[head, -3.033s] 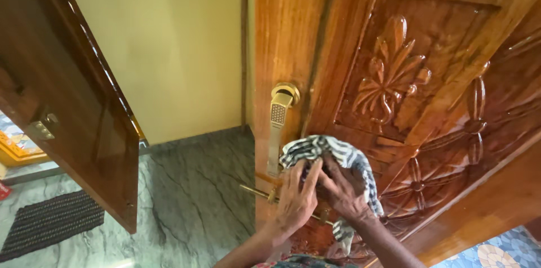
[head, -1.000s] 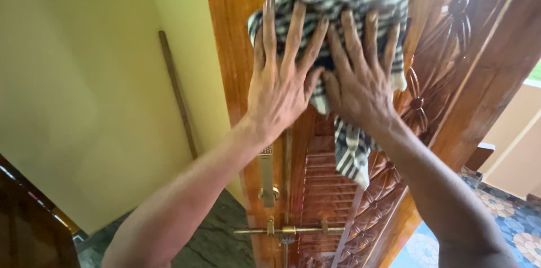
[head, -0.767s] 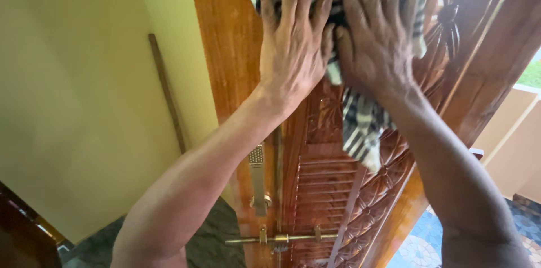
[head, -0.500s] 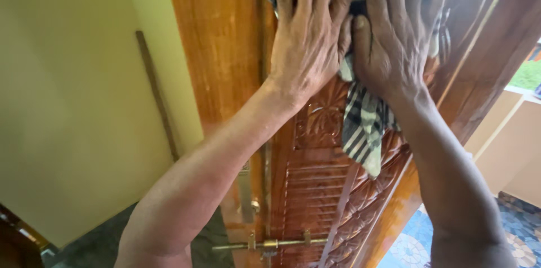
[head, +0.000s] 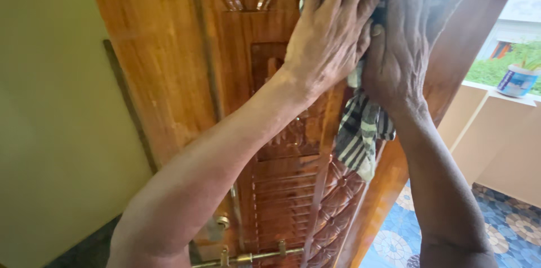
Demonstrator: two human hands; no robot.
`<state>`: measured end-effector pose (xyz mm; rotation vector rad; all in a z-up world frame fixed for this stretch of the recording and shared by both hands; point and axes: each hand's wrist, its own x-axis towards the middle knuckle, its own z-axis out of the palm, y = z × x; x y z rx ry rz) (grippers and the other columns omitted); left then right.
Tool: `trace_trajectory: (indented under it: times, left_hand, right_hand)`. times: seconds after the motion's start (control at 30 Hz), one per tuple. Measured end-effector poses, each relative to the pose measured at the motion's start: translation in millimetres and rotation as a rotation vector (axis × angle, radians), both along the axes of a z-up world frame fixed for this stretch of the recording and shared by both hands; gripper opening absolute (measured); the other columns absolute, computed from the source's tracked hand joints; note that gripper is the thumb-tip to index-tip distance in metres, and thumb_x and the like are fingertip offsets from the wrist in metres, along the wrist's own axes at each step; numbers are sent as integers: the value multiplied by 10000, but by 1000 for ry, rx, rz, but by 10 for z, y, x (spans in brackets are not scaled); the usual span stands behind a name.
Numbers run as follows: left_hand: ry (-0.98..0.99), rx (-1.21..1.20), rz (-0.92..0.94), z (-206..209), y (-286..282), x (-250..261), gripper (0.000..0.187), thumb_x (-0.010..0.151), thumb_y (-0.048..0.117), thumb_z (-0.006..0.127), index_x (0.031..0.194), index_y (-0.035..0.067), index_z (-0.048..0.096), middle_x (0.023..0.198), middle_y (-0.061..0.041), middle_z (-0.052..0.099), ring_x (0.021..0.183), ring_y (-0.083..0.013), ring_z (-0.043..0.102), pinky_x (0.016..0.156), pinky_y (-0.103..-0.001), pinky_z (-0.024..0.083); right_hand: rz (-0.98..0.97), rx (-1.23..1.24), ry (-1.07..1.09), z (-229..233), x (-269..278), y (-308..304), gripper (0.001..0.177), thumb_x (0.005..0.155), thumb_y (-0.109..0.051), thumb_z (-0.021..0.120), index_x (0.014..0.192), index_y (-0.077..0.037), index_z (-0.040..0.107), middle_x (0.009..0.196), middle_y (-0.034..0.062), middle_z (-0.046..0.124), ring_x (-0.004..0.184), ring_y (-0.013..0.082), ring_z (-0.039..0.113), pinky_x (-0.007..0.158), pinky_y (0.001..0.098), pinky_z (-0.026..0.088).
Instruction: The person wipes the surface of a wooden door with a striped cloth. They repeatedly rub the door's carved panels and the door handle area, moving the cloth up and down and side to side across the surface.
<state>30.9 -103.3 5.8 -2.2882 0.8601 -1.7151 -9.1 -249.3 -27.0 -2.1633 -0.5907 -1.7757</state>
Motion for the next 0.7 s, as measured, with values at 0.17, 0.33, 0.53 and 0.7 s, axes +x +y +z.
trace_trajectory:
  times: [0.17, 0.33, 0.53, 0.7]
  left_hand:
    - [-76, 14, 26, -30, -384, 22, 817, 1128, 520, 542, 1750, 172, 142, 1781, -119, 87, 1639, -396, 94, 1335, -572, 143]
    - [-102, 53, 144, -383, -479, -174, 801, 1143, 615, 471, 1746, 203, 141, 1766, -130, 48, 1617, -393, 55, 1332, -591, 69]
    - [-109, 205, 185, -845, -528, -228, 851, 1081, 643, 432, 1774, 234, 156, 1779, -142, 15, 1624, -408, 41, 1299, -625, 24]
    - [-64, 216, 59, -1105, -692, -124, 824, 1081, 590, 463, 1759, 260, 131, 1777, -130, -9, 1632, -402, 25, 1310, -627, -1]
  right_hand:
    - [-47, 61, 48, -107, 39, -274, 571, 1137, -142, 386, 1670, 27, 269, 1689, 297, 290, 1568, 487, 304, 1318, 507, 285]
    - [-33, 69, 36, -456, 56, -438, 562, 1133, -121, 357, 1648, 41, 201, 1711, 276, 192, 1621, 447, 191, 1362, 473, 202]
    - [-258, 167, 17, -1110, 152, -466, 633, 1091, -197, 418, 1650, 54, 257, 1722, 271, 155, 1613, 429, 65, 1313, 612, 7]
    - [-264, 160, -61, -1470, 54, -544, 456, 1086, -103, 519, 1515, 50, 505, 1621, 226, 345, 1565, 411, 224, 1306, 585, 150]
